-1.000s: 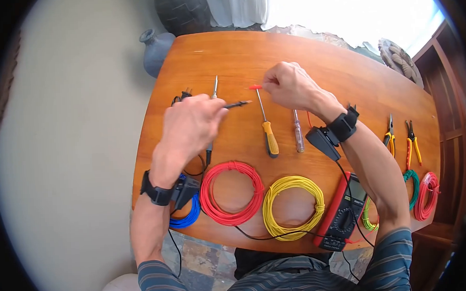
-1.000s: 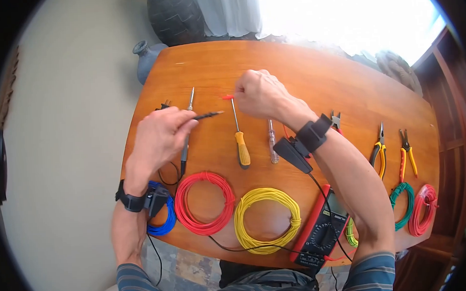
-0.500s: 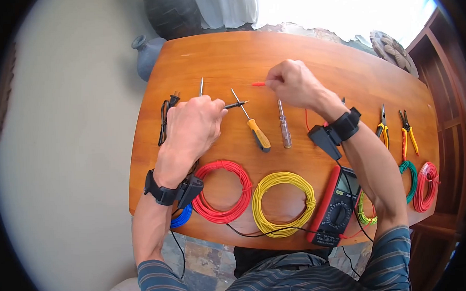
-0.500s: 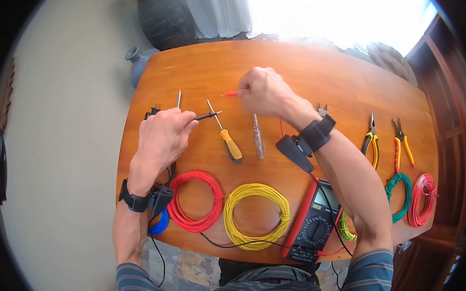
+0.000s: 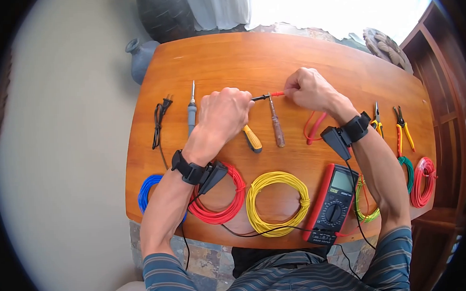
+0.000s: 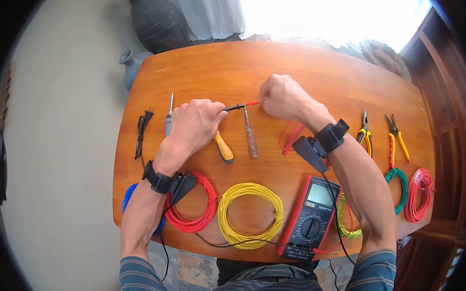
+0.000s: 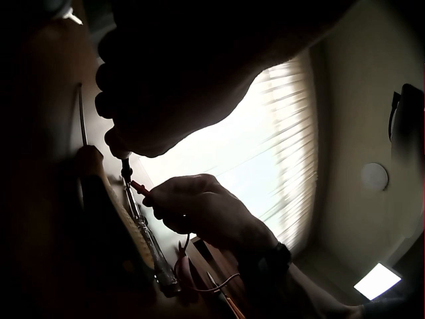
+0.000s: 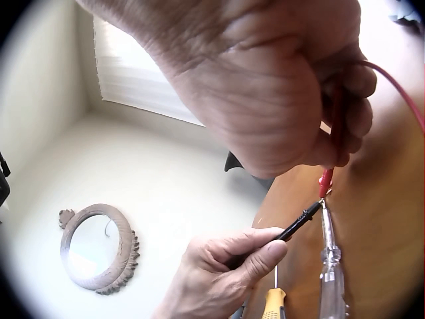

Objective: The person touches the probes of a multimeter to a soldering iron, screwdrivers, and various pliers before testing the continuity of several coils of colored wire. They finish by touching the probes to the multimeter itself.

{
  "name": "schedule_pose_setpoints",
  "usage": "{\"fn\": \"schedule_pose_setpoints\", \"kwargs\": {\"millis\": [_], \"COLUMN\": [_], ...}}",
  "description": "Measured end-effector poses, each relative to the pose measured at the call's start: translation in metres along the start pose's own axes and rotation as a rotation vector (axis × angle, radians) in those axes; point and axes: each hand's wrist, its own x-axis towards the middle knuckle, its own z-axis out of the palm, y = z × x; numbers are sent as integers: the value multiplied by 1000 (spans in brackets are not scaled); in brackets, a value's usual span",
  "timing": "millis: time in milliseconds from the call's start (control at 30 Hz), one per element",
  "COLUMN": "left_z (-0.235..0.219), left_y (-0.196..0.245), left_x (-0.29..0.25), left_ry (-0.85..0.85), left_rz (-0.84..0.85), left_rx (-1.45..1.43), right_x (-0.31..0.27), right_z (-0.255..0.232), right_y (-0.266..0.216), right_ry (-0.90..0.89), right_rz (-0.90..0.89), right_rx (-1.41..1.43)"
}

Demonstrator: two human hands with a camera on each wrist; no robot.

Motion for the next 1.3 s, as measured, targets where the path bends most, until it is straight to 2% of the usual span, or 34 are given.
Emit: {"fn": "schedule_pose_setpoints", "kwargs": {"millis": [100, 167, 233, 367, 467, 567, 700, 800, 967, 1100, 1167, 1233, 1300], "left_z": [-1, -5, -8, -40, -50, -44, -25, -8, 13, 11, 3, -14, -37], "left_y": [5, 6, 5, 27, 46, 66, 90, 105, 122, 127, 129, 133, 140], "left_x": [1, -2, -6, -15, -17, -8, 18, 37, 54, 53, 47, 36, 25], "left_ry": [-19, -15, 59, 41, 45, 47, 5, -55, -122, -156, -72, -31, 16], "left_rz": [-22, -5, 6, -37, 40, 137, 164, 150, 106, 104, 124, 134, 139], "left_rx": [28, 39, 147, 103, -1, -47, -58, -78, -24, 33, 140, 140, 145], "right_x": [-2, -5, -14, -47, -74, -94, -111, -113, -115, -119, -126, -141, -160], "right_z": [2, -1, -16, -50, -65, -69, -66, -63, -55, -54, -63, -79, -97], "right_y": [2, 1, -4, -3, 10, 35, 54, 69, 83, 85, 83, 80, 80], "right_ry": [24, 81, 114, 183, 208, 190, 201, 225, 194, 215, 241, 365, 411], "right_rz": [2, -56, -6, 101, 169, 240, 372, 394, 342, 294, 297, 307, 360], "right_rx": [-22, -59, -18, 15, -47, -82, -16, 37, 25, 13, 7, 105, 93]}}
